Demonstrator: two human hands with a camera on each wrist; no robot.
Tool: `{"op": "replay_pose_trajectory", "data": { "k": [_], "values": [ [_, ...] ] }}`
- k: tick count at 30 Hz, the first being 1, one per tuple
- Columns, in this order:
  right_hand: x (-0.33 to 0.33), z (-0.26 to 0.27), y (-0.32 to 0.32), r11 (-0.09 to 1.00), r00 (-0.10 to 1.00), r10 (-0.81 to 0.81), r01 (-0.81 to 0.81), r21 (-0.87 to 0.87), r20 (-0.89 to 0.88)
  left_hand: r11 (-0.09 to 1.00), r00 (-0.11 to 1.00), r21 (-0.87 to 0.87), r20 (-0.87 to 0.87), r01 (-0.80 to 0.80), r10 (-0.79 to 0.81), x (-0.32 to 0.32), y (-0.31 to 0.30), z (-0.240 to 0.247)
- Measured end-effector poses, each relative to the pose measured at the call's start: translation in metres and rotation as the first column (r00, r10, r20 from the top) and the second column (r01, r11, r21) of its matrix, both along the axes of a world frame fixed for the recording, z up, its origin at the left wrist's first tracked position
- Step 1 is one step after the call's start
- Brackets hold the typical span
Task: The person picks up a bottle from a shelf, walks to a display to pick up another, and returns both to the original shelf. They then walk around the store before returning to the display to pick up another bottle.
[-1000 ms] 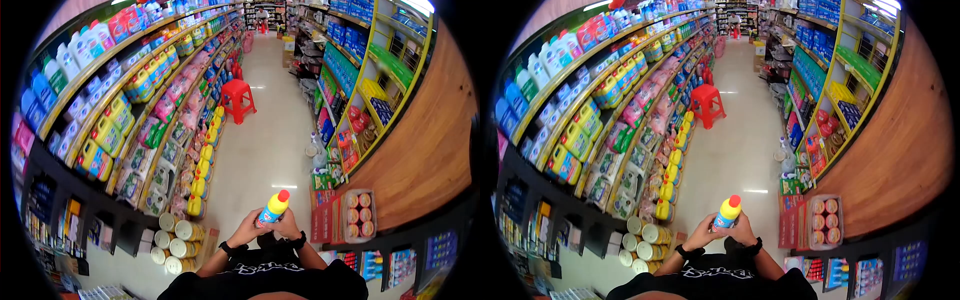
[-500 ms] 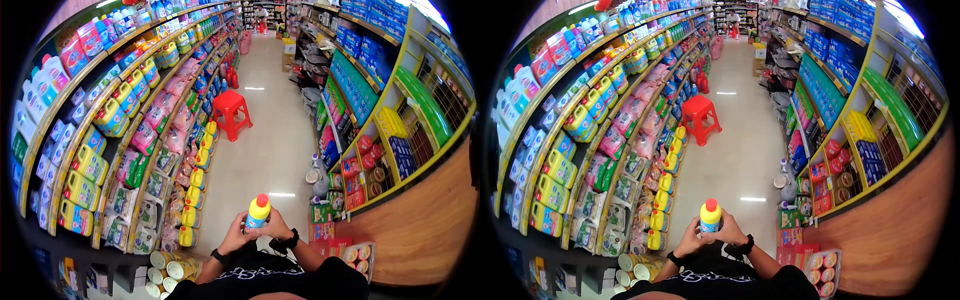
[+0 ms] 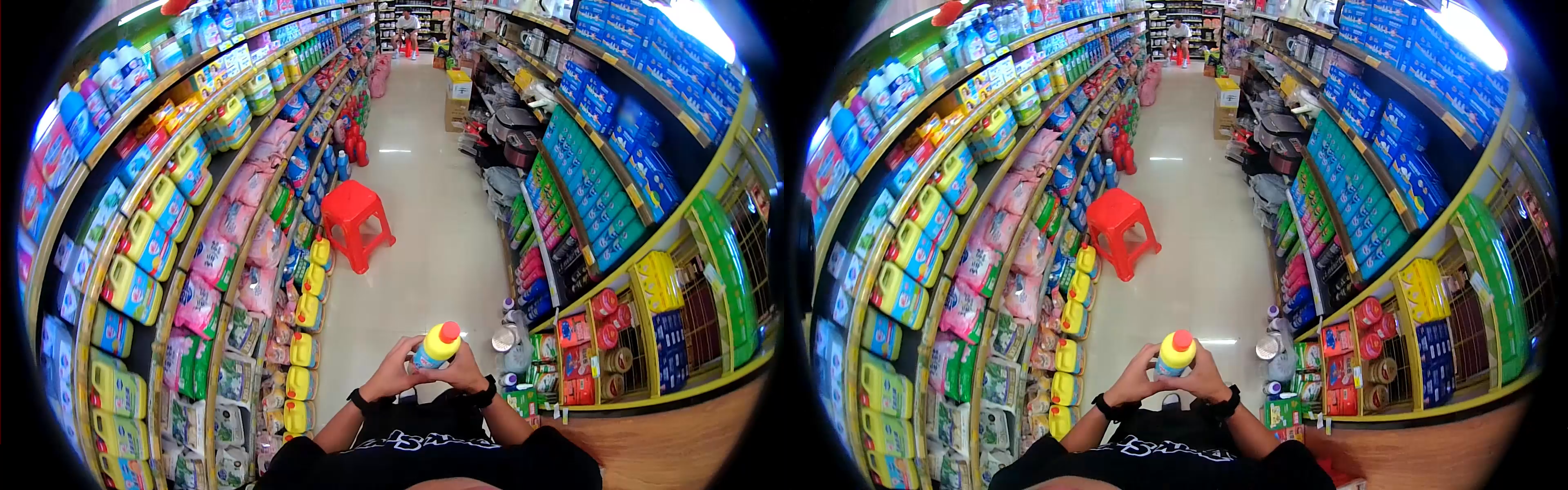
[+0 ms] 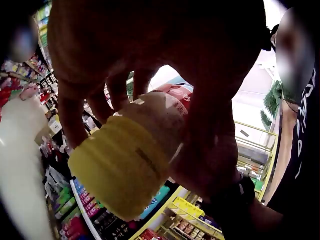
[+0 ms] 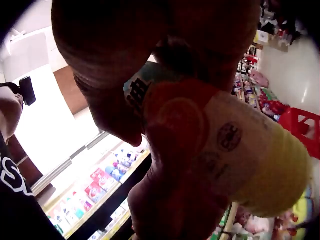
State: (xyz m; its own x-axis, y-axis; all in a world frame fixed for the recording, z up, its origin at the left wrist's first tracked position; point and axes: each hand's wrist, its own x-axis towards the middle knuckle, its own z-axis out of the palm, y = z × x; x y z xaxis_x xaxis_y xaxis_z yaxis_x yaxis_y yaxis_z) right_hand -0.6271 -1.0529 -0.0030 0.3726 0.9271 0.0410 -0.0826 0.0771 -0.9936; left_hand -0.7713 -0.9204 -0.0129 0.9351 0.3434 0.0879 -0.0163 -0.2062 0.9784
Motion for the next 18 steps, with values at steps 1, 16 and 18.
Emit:
{"op": "replay_pose_trajectory", "data": {
  "k": [1,16,18],
  "values": [
    [0.014,0.001,0.011,0.999,0.999,-0.031,0.031,0.008,-0.007,1.0,1.0,0.014,0.014,0.022,-0.022,0.018,0.014,0.003],
    [0.313,-0.01,0.2,0.996,0.998,-0.046,0.044,0.074,0.029,0.998,1.0,0.07,0.019,0.008,-0.009,0.315,0.203,0.007],
    [0.352,-0.008,0.227,0.998,0.999,0.02,-0.021,0.05,0.036,0.994,1.0,0.112,0.016,-0.01,0.008,0.347,0.227,0.01]
  ]
}}
